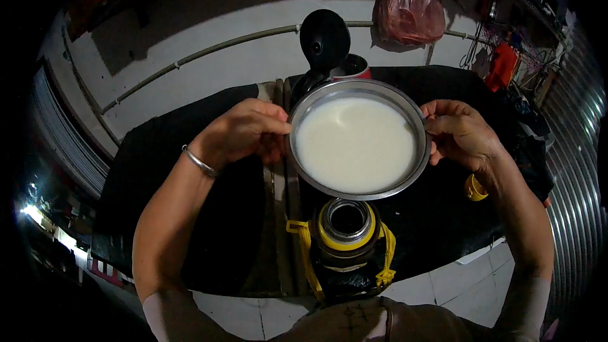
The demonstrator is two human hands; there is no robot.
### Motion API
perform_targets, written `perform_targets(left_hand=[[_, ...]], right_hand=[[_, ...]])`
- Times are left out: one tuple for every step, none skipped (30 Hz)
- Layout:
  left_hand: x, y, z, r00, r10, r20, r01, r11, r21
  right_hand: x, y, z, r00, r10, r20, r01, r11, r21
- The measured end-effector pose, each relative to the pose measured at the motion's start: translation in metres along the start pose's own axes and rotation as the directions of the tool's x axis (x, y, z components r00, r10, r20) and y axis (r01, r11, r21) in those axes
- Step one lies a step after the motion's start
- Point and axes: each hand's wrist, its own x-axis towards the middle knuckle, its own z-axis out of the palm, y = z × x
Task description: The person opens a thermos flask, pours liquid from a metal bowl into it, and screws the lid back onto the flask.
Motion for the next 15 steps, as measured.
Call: perform_targets(left_hand=[[0.0, -0.001, 0.0, 1.0, 0.004, 0.003, -0.004, 1.0, -0.001], [0.0, -0.002, 0.0, 1.0, 0.008, 0.005, -0.008, 1.0, -0.002], [0.0, -0.002, 0.0, 1.0, 0.006, 0.006, -0.006, 1.0, -0.003], [-0.002, 0.0, 0.001, 1.0, 0.008, -0.004, -0.008, 1.0, -0.012], [-0.003, 0.001, 0.001, 1.0, 0.01, -0.013, -0.01, 1.0, -0.022], [-0.005, 0.002, 0.001, 1.0, 0.009, -0.013, -0.009, 1.0, -0.022], [-0.006, 0.003, 0.001, 1.0, 0.014, -0.006, -0.015, 0.999, -0.03], [-0.006, 0.003, 0.002, 1.0, 0.02, 0.0, -0.02, 0.999, -0.038], [-0.007, 0.002, 0.001, 1.0, 0.02, 0.001, -0.02, 0.999, -0.038], [-0.007, 0.002, 0.0, 1.0, 0.029, 0.008, -0.029, 0.999, -0.044], [-0.007, 0.001, -0.001, 0.999, 0.038, 0.015, -0.037, 0.998, -0.05], [-0.008, 0.002, -0.001, 0.999, 0.038, 0.015, -0.037, 0.998, -0.05], [-0.008, 0.002, 0.0, 0.999, 0.032, -0.001, -0.032, 0.999, -0.035], [-0.009, 0.003, 0.0, 0.999, 0.027, -0.018, -0.027, 0.999, -0.021], [-0.01, 0.004, 0.0, 0.999, 0.026, -0.018, -0.026, 0.999, -0.021]], right_hand=[[0.001, 0.0, 0.0, 1.0, 0.001, 0.0, -0.001, 1.0, 0.002], [0.001, 0.0, 0.0, 1.0, -0.001, -0.006, 0.001, 1.0, -0.015], [0.002, 0.0, 0.001, 1.0, -0.002, -0.012, 0.001, 0.999, -0.033], [0.002, -0.001, 0.001, 1.0, 0.0, -0.012, 0.0, 0.999, -0.032], [0.001, -0.002, 0.002, 1.0, -0.005, -0.012, 0.005, 1.0, -0.025], [0.001, -0.003, 0.003, 1.0, -0.01, -0.011, 0.01, 1.0, -0.019], [0.001, -0.003, 0.003, 1.0, -0.009, -0.011, 0.009, 1.0, -0.018], [0.002, -0.004, 0.003, 1.0, -0.009, -0.007, 0.009, 1.0, -0.021], [0.002, -0.004, 0.003, 1.0, -0.009, -0.003, 0.009, 1.0, -0.025], [0.002, -0.004, 0.003, 1.0, -0.009, -0.003, 0.009, 1.0, -0.025], [0.002, -0.004, 0.003, 1.0, -0.014, 0.001, 0.014, 1.0, -0.012], [0.002, -0.004, 0.004, 1.0, -0.02, 0.005, 0.02, 1.0, 0.0], [0.002, -0.004, 0.004, 1.0, -0.019, 0.005, 0.019, 1.0, 0.0], [0.003, -0.004, 0.005, 1.0, -0.026, 0.004, 0.026, 1.0, -0.003], [0.003, -0.005, 0.005, 0.999, -0.032, 0.003, 0.032, 0.999, -0.005]])
